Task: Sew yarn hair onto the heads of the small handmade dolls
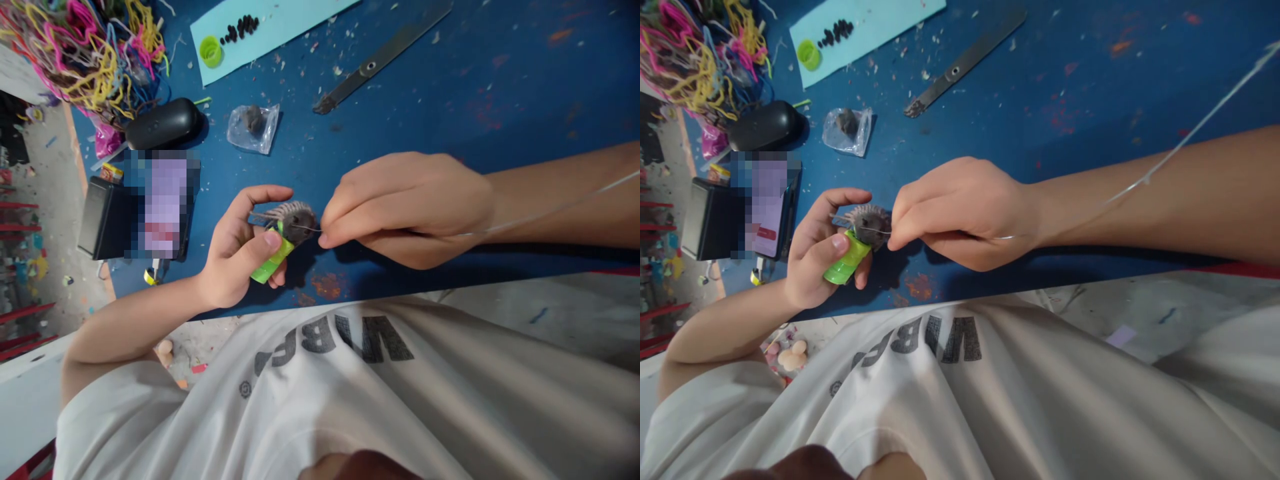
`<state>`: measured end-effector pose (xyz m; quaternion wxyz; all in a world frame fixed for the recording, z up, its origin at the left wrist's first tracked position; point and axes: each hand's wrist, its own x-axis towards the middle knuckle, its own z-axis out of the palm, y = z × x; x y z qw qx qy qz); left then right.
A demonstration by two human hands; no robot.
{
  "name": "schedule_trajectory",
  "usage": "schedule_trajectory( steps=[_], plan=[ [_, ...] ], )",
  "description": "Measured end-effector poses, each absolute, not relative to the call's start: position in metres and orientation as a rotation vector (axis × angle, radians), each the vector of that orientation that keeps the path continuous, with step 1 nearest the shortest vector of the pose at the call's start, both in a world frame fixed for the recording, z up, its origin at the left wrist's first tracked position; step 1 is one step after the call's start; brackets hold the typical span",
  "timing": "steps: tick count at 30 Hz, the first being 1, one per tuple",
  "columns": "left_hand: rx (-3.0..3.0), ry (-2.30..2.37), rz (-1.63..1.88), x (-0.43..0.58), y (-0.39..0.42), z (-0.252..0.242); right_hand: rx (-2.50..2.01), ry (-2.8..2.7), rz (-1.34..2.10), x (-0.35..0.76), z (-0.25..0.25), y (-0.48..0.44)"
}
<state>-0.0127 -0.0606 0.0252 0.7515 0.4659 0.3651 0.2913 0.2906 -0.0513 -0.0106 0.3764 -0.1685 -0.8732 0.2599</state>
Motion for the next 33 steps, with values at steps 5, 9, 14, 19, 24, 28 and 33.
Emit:
schedule_trajectory(
  steps=[5, 9, 14, 19, 24, 28, 33],
  plan=[
    [1.033, 0.795, 0.651, -0.012, -0.0597, 0.025, -0.445, -2.2, 0.672, 0.2879, -0.009, -0.0506],
    [0.982, 0.817, 0.645, -0.0112, -0.0601, 0.0262, -0.444, -2.22, 0.716, 0.2878, -0.0103, -0.0505],
    [1.029, 0.819, 0.656, -0.011, -0.0612, 0.0261, -0.424, -2.186, 0.656, 0.2879, -0.0113, -0.0502],
    [1.049, 0.818, 0.658, -0.011, -0.0613, 0.0241, -0.456, -2.198, 0.644, 0.2872, -0.0118, -0.0507],
    [1.042, 0.819, 0.683, -0.0096, -0.0611, 0.0218, -0.46, -2.226, 0.629, 0.2879, -0.0134, -0.0515],
    [1.025, 0.813, 0.697, -0.009, -0.0609, 0.0204, -0.471, -2.22, 0.629, 0.2883, -0.0128, -0.0515],
    [0.995, 0.844, 0.694, -0.0088, -0.0615, 0.0232, -0.443, -2.187, 0.615, 0.2874, -0.01, -0.0506]
  ],
)
